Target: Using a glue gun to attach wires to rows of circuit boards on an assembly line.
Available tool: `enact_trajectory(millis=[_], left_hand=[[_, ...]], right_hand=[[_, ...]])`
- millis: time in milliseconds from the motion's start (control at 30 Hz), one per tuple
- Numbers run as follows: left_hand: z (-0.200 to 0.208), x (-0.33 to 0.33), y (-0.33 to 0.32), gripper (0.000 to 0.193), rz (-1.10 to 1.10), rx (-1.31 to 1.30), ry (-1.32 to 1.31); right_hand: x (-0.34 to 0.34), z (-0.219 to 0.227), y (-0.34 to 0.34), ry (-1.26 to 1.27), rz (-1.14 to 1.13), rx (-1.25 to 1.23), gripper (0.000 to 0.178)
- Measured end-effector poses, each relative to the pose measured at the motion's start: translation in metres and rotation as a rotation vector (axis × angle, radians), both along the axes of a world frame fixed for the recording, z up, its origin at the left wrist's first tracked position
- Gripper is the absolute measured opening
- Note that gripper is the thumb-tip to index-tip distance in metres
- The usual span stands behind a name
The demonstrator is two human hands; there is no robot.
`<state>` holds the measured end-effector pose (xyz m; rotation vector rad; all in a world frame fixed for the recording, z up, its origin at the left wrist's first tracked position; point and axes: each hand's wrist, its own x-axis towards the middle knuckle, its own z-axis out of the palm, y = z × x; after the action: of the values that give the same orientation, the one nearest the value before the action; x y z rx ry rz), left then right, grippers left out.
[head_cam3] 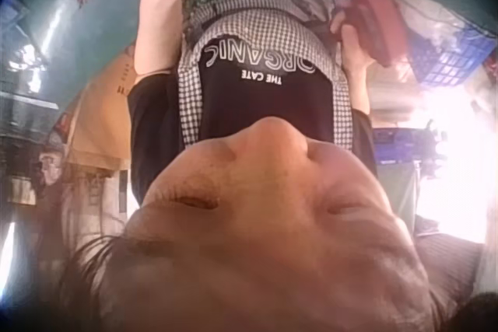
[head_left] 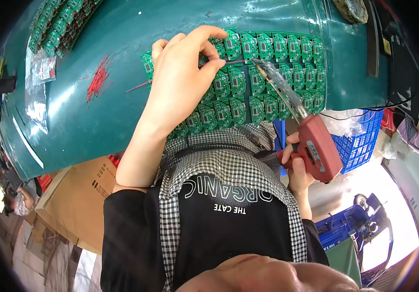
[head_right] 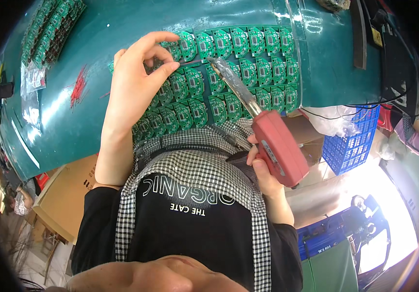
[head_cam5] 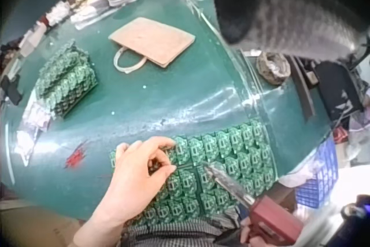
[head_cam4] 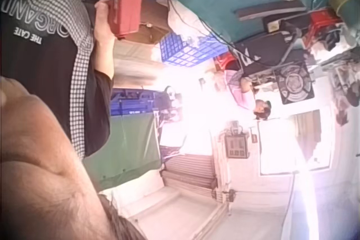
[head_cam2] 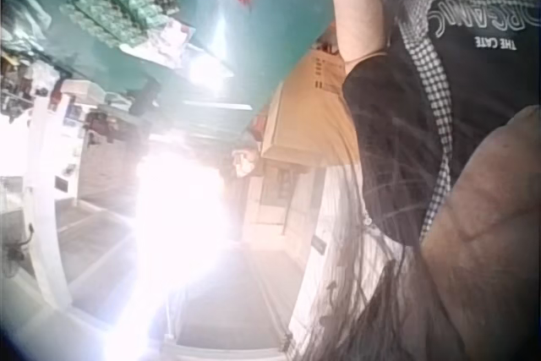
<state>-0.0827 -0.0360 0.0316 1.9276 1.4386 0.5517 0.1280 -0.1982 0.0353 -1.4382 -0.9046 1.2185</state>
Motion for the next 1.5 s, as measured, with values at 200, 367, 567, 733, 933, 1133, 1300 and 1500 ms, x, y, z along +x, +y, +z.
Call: enact_trajectory(millis=[200,367,567,733,933,1133,1300,1500], left_hand=[[0.000,-0.004,0.001,0.029,-0.014,-0.003,-0.026],[0.001,-0.002,0.003,0.028,-0.027,-0.001,-0.026],[0.000,-0.002,0.002,0.028,-0.024,0.007,-0.016],[-0.001,-0.002,0.003,0.028,-0.028,0.010,-0.022],[0.000,-0.001,0.002,0.029,-0.029,0.028,-0.010],[-0.002,-0.001,0.002,0.031,-0.027,0.046,-0.009],[-0.004,-0.001,0.003,0.032,-0.030,0.070,-0.017],[-0.005,-0.001,0.003,0.032,-0.027,0.071,-0.021]], right_hand=[[0.000,-0.001,-0.001,-0.005,0.058,-0.017,0.050],[0.000,0.001,-0.002,-0.014,0.073,-0.070,0.047],[-0.002,0.003,0.002,-0.083,0.093,-0.037,0.048],[-0.005,0.005,0.003,-0.106,0.046,-0.034,0.048],[-0.005,-0.001,-0.001,-0.081,0.014,-0.036,0.046],[-0.002,0.000,-0.002,-0.111,0.061,-0.001,0.046],[0.014,-0.018,-0.024,-0.131,0.061,-0.037,0.051],[0.003,-0.001,-0.007,-0.117,0.111,-0.022,0.054]])
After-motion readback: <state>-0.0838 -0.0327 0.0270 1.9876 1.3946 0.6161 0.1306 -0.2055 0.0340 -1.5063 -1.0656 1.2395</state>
